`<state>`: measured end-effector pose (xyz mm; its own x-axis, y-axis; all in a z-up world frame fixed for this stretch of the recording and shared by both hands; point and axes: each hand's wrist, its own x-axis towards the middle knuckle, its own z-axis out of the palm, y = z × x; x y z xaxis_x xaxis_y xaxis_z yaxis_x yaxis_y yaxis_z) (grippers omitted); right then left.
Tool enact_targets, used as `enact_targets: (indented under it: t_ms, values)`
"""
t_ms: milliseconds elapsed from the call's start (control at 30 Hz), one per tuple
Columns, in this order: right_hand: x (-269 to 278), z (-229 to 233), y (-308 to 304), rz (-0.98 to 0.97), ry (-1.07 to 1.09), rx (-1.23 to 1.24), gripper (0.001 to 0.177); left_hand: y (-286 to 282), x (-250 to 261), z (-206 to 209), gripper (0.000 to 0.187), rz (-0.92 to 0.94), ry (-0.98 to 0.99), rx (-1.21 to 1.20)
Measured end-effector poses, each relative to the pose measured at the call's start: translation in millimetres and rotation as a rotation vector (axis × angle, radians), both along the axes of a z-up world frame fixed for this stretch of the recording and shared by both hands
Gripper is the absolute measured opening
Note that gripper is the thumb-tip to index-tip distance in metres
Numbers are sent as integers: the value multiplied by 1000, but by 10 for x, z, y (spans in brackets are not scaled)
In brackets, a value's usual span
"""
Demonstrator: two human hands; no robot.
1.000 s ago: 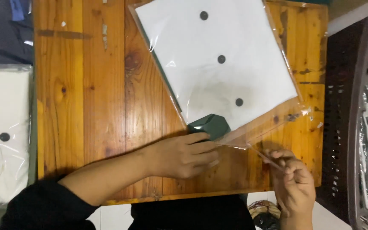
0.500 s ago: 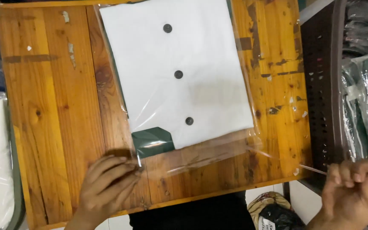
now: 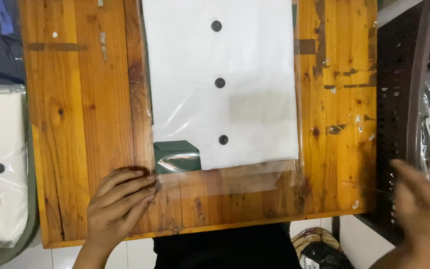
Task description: The person is folding green and white shirts and placing them into clear plastic bags for packaging.
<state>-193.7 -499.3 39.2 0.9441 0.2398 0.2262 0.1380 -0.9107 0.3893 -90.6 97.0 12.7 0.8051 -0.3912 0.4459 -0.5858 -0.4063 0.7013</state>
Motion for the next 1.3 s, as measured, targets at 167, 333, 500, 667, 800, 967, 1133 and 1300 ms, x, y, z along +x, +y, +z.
enact_targets:
  t_ms: [167,333,500,667,800,967,1133,1300]
  values:
    - [429,-260,984,326,-84,391,27,-8,-3,9,9,-2,39,-26]
    - [622,-215,1284,413,-6,589,23,2,9,23,10,-51,63,-50]
    - [640,-291,1297,454,10,640,14,6,23,30,9,-72,98,-72]
    - [690,-446,1286,481,42,836,11,29,1,9,11,-49,140,-54]
    - [588,-635,1096,253,135,883,19,4,-8,-14,7,-13,161,-95]
    - [618,-573,1081,203,232,927,19,-36,63,59,8,-43,168,-77]
    - [589,-594,1044,250,202,954,38,-69,88,67,7,-12,139,-12]
    - [578,-432,1203,306,194,947,12,-51,102,60,6,-21,136,-11]
